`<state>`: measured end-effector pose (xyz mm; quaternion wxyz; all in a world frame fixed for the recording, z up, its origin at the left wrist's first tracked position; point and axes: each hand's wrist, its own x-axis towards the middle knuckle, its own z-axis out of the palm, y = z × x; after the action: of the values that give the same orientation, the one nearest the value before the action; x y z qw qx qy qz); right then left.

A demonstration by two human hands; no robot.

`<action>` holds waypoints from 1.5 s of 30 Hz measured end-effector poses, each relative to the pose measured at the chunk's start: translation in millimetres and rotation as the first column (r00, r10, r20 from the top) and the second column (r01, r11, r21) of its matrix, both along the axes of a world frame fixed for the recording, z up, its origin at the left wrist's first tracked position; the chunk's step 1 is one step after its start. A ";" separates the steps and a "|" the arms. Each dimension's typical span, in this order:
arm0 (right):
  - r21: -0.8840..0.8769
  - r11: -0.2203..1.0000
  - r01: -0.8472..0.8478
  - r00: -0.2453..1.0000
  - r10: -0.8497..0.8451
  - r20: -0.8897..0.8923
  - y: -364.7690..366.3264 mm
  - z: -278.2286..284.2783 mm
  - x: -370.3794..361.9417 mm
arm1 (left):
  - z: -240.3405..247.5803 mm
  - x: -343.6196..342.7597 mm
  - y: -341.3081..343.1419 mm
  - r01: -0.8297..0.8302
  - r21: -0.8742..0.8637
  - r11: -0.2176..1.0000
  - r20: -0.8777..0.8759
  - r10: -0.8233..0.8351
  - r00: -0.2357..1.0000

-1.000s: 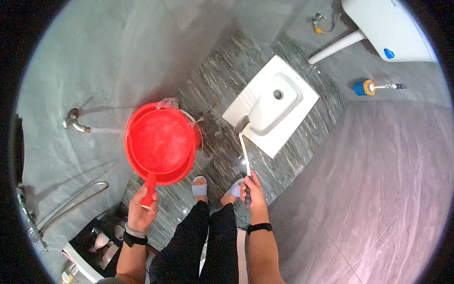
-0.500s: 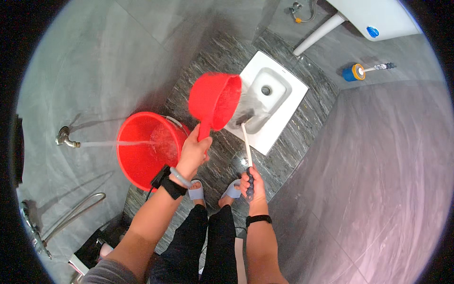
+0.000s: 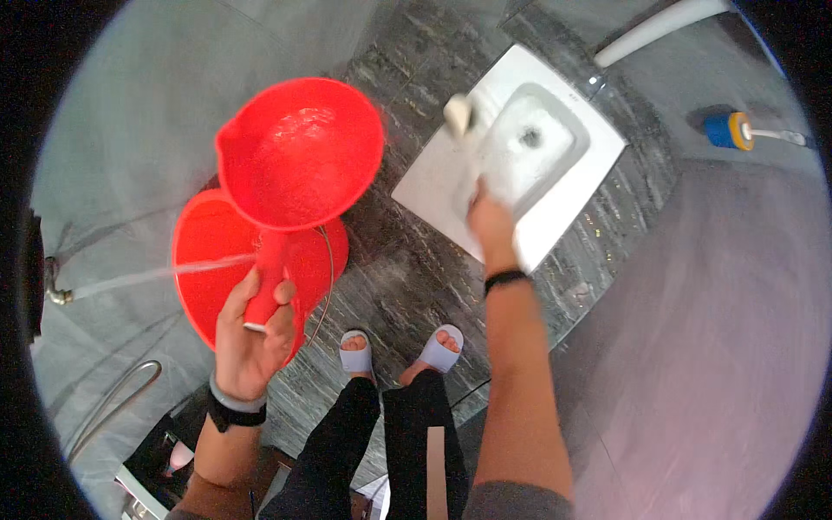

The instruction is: Clean a bathroom including the sink and squat toilet.

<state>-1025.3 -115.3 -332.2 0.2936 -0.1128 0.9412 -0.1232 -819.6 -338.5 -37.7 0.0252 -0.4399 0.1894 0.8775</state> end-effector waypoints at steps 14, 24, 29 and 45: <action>0.228 0.971 0.077 0.995 -0.061 -0.074 36.4 -4.3 -169.2 | -56.2 -46.8 43.3 0.107 -0.202 0.973 0.116 -0.085 0.990; 0.109 0.955 0.275 0.960 -0.267 -0.088 221.2 -15.2 90.9 | -62.6 -47.3 79.2 0.270 -0.165 0.948 0.164 -0.244 0.956; -0.051 0.987 0.149 0.983 -0.143 0.118 131.4 17.7 187.9 | -66.0 -38.3 85.5 0.367 -0.223 0.903 0.263 -0.307 0.915; -0.023 -0.198 0.980 -0.019 -0.208 0.978 106.2 97.5 168.2 | -131.5 -62.5 99.4 0.594 -0.664 -0.454 0.747 -0.450 0.490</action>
<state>-857.1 -9.1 -234.7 0.3855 0.4093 0.3601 -0.7444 -882.1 -239.1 -169.2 0.1605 -0.1969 0.9227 0.2898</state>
